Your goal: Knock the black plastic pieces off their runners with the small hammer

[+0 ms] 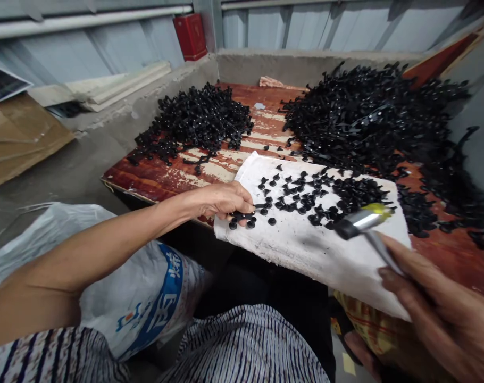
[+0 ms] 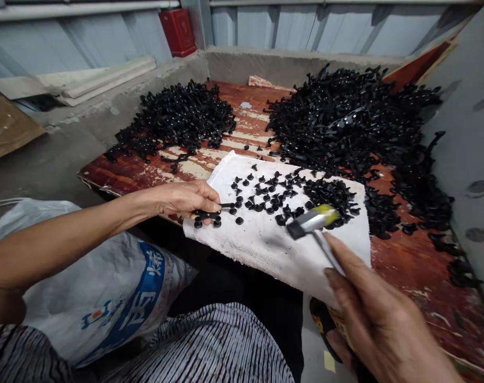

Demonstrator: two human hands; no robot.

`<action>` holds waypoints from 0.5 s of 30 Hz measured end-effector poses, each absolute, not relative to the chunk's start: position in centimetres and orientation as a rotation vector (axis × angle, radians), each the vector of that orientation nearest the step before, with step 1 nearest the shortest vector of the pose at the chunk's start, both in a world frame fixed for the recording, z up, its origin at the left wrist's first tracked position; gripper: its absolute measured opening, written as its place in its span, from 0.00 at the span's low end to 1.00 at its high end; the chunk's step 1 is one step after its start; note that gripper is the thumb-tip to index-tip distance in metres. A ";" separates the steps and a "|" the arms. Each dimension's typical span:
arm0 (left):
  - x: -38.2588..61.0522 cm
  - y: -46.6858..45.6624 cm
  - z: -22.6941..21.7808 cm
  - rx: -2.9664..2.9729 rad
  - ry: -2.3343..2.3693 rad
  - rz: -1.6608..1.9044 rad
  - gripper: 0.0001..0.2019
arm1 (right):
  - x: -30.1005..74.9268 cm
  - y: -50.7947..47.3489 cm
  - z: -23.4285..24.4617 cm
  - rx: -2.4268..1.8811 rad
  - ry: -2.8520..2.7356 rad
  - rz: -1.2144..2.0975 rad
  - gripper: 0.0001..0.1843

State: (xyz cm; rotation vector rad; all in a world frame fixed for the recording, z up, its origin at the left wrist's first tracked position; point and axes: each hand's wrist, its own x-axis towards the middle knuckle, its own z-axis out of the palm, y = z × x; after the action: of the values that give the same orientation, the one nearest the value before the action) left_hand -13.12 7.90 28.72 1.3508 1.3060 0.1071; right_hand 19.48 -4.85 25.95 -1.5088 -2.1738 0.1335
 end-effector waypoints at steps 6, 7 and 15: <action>-13.1 8.3 29.4 1.370 1.283 0.059 0.09 | 12.0 -2.5 28.4 -1.204 -2.264 0.165 0.28; -13.1 8.4 29.4 1.375 1.283 0.056 0.10 | 11.5 -2.0 28.6 -1.183 -2.279 0.153 0.27; -13.0 8.5 29.8 1.384 1.275 0.002 0.10 | 11.1 0.0 27.4 -1.264 -2.291 -0.174 0.17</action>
State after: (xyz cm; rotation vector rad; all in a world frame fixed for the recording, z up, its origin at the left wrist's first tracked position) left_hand -12.98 8.52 29.76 1.3840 1.2750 0.0019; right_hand 11.06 -0.04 27.40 -1.2640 -2.2910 -0.1742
